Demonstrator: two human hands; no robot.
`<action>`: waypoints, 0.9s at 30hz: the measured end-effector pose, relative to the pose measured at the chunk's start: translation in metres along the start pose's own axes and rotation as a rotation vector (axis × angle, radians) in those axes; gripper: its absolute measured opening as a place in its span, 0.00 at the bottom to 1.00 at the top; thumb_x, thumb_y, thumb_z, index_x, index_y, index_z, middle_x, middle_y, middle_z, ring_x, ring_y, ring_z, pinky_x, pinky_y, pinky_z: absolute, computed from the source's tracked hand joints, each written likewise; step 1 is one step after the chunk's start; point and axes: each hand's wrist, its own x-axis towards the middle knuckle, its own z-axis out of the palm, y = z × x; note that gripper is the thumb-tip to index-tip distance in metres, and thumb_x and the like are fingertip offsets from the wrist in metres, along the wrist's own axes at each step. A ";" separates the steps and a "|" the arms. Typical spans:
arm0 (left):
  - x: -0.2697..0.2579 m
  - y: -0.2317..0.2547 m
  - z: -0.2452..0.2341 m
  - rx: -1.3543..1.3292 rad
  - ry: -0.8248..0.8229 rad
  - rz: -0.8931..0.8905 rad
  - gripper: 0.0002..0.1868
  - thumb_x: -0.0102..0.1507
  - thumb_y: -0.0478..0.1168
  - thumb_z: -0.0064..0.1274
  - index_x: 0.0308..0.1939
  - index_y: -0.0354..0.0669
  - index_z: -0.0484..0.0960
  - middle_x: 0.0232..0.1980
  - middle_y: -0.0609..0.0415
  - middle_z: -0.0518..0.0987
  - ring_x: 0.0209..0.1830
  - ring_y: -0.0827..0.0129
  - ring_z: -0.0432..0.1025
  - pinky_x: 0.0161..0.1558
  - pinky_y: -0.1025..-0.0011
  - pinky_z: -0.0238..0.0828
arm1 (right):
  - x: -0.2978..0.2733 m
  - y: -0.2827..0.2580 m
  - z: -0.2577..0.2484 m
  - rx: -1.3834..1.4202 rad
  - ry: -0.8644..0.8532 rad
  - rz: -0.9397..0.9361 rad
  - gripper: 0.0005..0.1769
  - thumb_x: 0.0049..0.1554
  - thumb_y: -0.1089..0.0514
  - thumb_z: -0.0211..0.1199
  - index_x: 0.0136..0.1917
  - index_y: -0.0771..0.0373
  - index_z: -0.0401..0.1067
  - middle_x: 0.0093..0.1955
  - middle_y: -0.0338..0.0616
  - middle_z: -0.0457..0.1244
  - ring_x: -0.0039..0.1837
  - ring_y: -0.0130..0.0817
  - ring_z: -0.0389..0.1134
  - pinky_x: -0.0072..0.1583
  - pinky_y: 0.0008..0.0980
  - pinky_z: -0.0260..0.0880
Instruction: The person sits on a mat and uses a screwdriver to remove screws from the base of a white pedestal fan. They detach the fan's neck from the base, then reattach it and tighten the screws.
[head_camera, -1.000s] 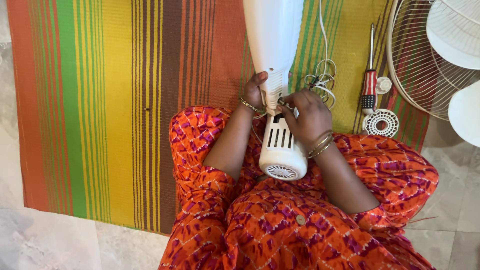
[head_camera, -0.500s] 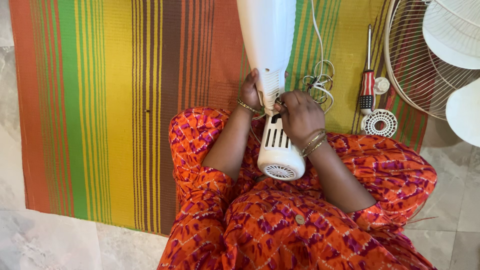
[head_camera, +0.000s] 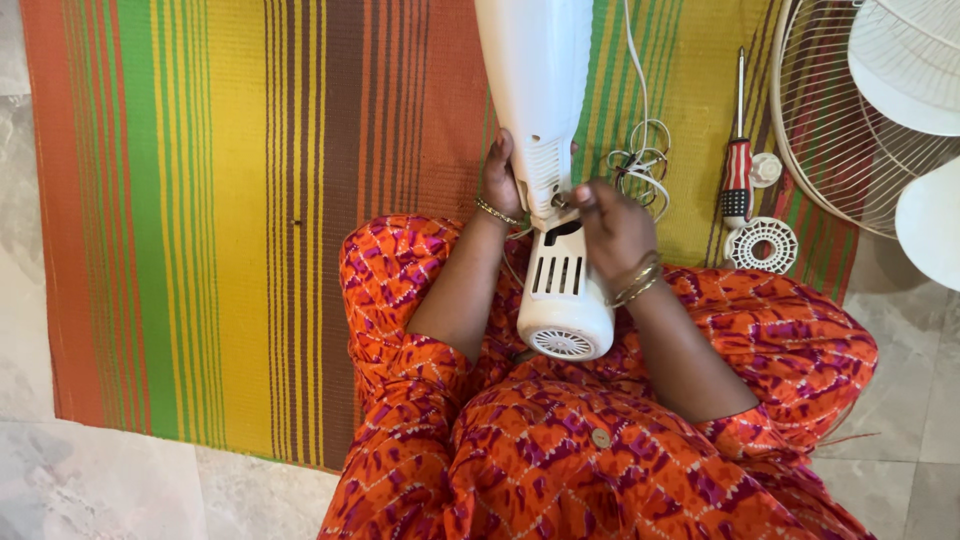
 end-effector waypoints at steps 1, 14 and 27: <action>0.000 0.001 0.002 0.016 -0.006 0.018 0.47 0.65 0.70 0.52 0.69 0.30 0.69 0.57 0.36 0.79 0.55 0.52 0.77 0.56 0.57 0.78 | 0.003 0.003 -0.003 -0.011 0.000 0.050 0.20 0.69 0.45 0.50 0.45 0.57 0.74 0.33 0.45 0.65 0.34 0.41 0.67 0.38 0.42 0.66; 0.005 0.002 0.026 0.041 0.061 -0.002 0.45 0.72 0.73 0.29 0.66 0.33 0.73 0.55 0.37 0.82 0.53 0.51 0.79 0.57 0.56 0.76 | -0.005 -0.021 -0.031 -0.172 -0.062 -0.207 0.16 0.61 0.46 0.65 0.46 0.60 0.75 0.42 0.47 0.68 0.42 0.47 0.70 0.44 0.45 0.69; 0.005 -0.040 -0.037 0.949 0.055 -0.034 0.55 0.67 0.79 0.13 0.72 0.33 0.62 0.73 0.40 0.68 0.75 0.56 0.62 0.76 0.62 0.54 | -0.016 -0.006 -0.042 -0.233 0.086 -0.346 0.10 0.58 0.53 0.69 0.44 0.61 0.75 0.43 0.48 0.67 0.46 0.51 0.70 0.47 0.48 0.69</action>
